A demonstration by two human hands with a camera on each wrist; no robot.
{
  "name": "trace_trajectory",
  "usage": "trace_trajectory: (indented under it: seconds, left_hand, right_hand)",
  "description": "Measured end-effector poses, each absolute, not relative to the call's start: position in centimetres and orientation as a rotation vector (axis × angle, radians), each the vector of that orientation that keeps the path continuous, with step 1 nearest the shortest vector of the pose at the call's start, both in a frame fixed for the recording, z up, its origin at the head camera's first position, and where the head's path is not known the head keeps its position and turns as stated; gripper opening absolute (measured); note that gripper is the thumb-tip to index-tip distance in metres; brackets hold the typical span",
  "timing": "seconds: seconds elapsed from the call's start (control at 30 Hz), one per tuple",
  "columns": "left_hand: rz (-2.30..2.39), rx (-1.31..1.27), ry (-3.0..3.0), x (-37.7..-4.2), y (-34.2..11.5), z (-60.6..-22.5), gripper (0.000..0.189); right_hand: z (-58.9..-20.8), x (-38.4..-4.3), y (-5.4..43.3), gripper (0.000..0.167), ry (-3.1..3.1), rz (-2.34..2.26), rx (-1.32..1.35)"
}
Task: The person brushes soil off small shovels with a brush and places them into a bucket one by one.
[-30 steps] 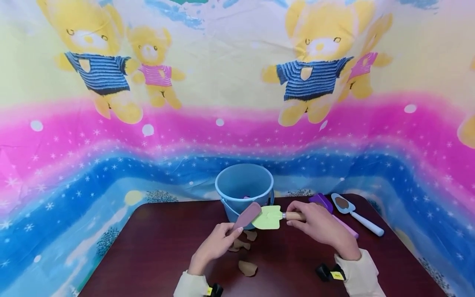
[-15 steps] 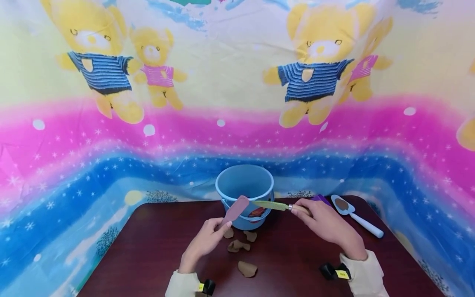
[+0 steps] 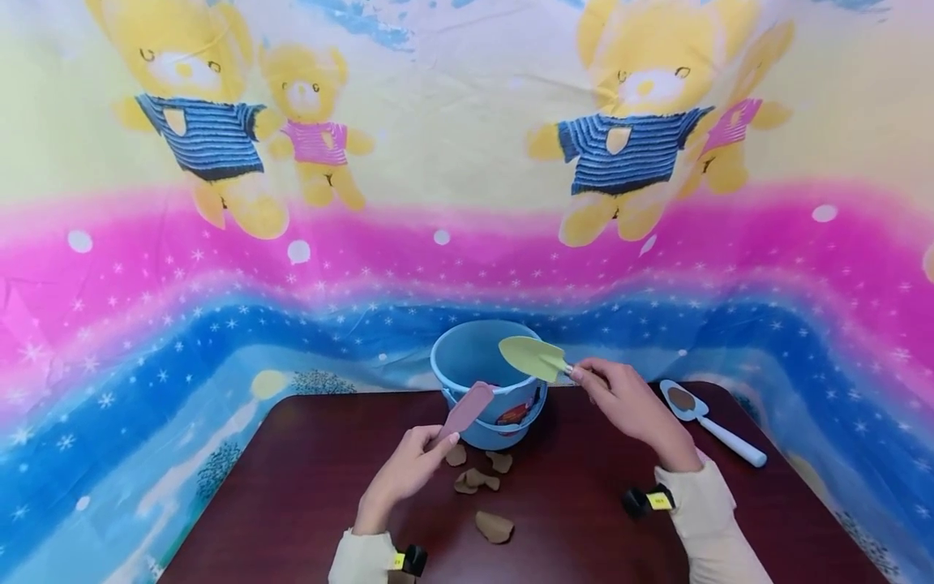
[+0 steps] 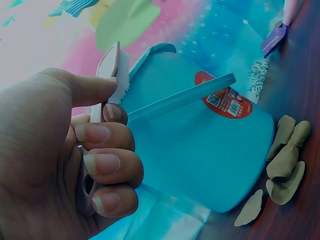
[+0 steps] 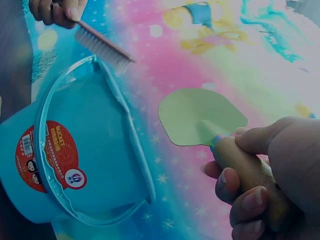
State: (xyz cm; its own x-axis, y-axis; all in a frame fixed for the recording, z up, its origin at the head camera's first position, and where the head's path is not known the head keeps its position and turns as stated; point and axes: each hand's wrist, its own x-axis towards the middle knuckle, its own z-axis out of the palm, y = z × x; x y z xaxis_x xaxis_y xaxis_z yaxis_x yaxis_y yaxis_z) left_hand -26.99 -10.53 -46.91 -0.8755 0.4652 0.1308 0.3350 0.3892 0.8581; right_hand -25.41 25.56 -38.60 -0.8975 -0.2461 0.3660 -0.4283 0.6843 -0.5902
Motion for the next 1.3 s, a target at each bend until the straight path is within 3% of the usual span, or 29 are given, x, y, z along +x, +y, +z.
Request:
trace_trajectory:
  seconds: [0.3,0.7,1.3]
  left_hand:
    - [1.521,0.705,2.502,-26.9,-10.3,-46.4,0.028]
    - [1.44,0.755,2.477,-26.9,-9.2,-47.0,0.031]
    - [1.422,0.718,2.469,-26.9,-9.2,-47.5,0.031]
  right_hand:
    - [-36.6,-31.4,23.0,0.034,-2.713,0.926,0.572]
    - [-36.4,-38.3,20.8,0.024,-2.977,0.758,0.865]
    - [-38.8,-40.4,16.3,0.026,-3.235,0.467,0.897]
